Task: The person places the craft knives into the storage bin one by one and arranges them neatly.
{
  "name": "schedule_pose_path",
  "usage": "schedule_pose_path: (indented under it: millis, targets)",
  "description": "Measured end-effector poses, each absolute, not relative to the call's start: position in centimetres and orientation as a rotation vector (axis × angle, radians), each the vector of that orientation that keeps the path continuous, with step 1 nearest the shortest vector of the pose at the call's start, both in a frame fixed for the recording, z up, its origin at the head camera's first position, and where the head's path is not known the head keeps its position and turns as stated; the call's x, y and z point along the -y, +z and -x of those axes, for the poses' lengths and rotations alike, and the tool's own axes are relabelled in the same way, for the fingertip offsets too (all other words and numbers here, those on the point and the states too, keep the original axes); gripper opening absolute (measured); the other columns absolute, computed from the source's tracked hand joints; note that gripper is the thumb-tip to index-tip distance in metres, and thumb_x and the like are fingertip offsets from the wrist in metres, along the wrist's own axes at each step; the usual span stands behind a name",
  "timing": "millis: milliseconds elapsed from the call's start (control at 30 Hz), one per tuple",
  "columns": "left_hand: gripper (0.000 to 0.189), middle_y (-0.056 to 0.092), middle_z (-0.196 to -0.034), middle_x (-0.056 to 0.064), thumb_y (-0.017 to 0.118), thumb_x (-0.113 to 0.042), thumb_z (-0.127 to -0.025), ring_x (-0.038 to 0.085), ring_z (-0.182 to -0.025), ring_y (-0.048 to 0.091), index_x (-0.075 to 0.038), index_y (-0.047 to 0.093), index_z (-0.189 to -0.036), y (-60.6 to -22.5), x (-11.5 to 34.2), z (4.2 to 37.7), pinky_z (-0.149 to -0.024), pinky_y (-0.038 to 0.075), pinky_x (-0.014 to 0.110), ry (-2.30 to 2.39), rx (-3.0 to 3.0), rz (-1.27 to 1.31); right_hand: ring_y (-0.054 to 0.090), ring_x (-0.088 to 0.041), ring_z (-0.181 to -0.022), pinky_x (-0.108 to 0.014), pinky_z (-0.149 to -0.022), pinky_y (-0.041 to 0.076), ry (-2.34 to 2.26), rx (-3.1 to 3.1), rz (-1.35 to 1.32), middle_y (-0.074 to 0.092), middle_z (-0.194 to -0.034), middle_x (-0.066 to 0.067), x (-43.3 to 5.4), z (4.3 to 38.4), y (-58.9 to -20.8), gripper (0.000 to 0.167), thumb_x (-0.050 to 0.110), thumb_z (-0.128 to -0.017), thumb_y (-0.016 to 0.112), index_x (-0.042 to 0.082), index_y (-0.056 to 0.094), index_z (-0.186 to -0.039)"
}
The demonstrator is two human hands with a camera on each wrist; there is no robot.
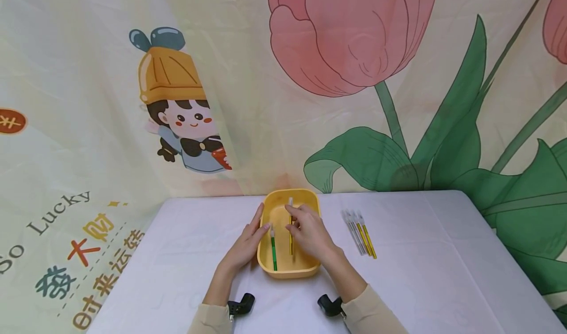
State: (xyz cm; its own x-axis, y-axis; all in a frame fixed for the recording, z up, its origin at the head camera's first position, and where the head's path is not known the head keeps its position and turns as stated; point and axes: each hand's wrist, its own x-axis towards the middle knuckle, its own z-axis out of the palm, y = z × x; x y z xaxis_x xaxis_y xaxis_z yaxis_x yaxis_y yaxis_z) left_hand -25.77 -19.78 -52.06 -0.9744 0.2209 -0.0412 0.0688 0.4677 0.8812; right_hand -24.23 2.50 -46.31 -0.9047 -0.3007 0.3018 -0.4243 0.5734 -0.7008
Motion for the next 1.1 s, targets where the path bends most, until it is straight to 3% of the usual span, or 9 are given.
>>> schedule_pose_path:
  millis: [700,1100]
  targets:
    - [0.065,0.013,-0.173,-0.02,0.041,-0.048,-0.111,0.013,-0.163,0.006,-0.045,0.006,-0.166,-52.1,19.7,25.7,-0.13,-0.011,0.055,1.53,-2.567,-0.264,0.058,-0.013,-0.084,-0.017,-0.068,0.052,1.27,2.716,-0.592,0.064,-0.098,-0.004,-1.3,24.5,-47.2,0.053,0.006,-0.092,0.078,0.006,0.064,-0.143]
    - [0.064,0.012,-0.172,-0.022,0.041,-0.048,-0.111,0.015,-0.163,0.004,-0.049,0.006,-0.164,-52.0,19.7,25.8,-0.13,-0.012,0.057,1.532,-2.558,-0.255,0.057,-0.012,-0.083,-0.017,-0.069,0.052,1.272,2.754,-0.577,0.062,-0.093,0.0,-0.9,24.9,-47.7,0.052,0.006,-0.092,0.079,0.006,0.065,-0.142]
